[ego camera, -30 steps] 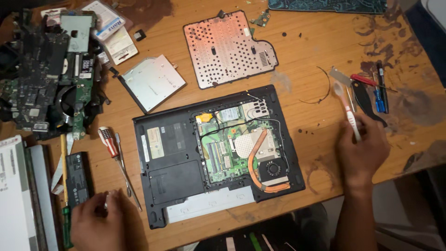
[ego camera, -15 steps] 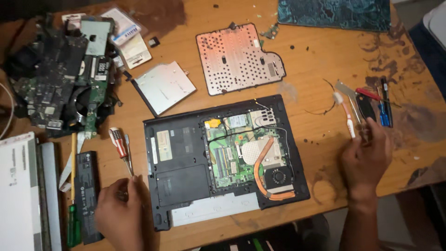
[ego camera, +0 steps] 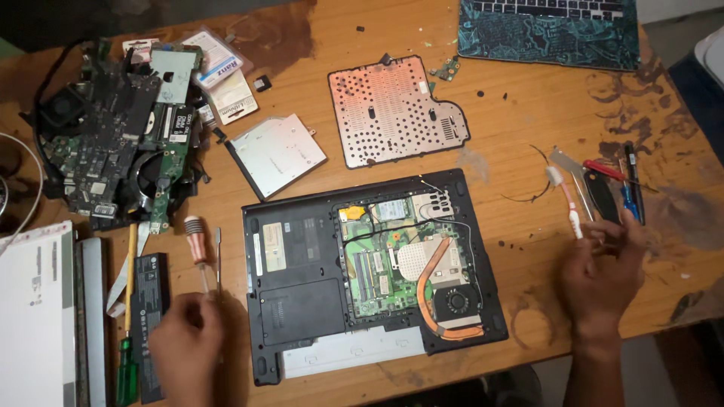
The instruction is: The person removes a hard drive and a bottom cover from a laptop, then uses a toothbrush and a screwdriver to clean the internal components and a small white part. The cleaned parts are placed on the table.
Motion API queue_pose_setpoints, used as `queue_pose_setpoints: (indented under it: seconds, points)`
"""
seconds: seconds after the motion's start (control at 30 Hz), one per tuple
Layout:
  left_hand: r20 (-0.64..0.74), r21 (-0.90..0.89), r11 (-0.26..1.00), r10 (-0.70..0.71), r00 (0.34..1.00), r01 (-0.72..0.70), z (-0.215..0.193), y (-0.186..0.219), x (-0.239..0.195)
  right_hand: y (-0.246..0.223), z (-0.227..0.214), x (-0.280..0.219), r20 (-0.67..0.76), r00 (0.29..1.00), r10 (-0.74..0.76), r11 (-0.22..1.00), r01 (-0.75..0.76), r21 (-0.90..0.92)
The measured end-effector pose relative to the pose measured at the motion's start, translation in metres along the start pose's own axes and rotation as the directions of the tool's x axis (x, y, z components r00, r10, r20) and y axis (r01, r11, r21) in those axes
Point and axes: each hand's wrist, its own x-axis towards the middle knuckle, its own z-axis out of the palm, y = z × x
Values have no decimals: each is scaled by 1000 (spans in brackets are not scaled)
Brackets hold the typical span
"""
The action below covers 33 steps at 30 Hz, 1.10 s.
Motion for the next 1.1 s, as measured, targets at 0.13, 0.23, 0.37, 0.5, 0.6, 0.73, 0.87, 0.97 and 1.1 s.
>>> queue_pose_setpoints:
  seconds: [0.13,0.23,0.37,0.5,0.6,0.73,0.87,0.97,1.1]
  points:
    - [49,-371,920,-116,992,126,1,-17,-2,5,0,-5,41,996,84,996,-85,34]
    - [68,-717,690,-73,995,99,4,-24,-4,9,0,-5,71,994,85,996,-86,-1]
    - [148,-915,365,-96,984,173,5,-26,-15,6,-3,-1,79,996,33,998,-28,-64]
    - [143,-988,54,24,989,141,11,-5,-27,-39,-10,4,84,992,97,974,-112,197]
    - [173,-985,42,166,971,169,17,30,-38,-97,-21,7,348,888,300,832,-422,361]
    - [222,-907,421,477,851,0,30,104,-29,-161,12,45,616,653,-441,768,-81,635]
    - [147,-853,433,734,663,-290,51,174,-17,-196,47,61,573,650,-499,599,-218,770]
    - [161,-726,517,769,619,-453,54,195,6,-185,65,75,512,755,-409,479,-299,825]
    - [82,-583,503,818,569,-638,64,201,37,-147,84,94,435,875,-211,435,-315,844]
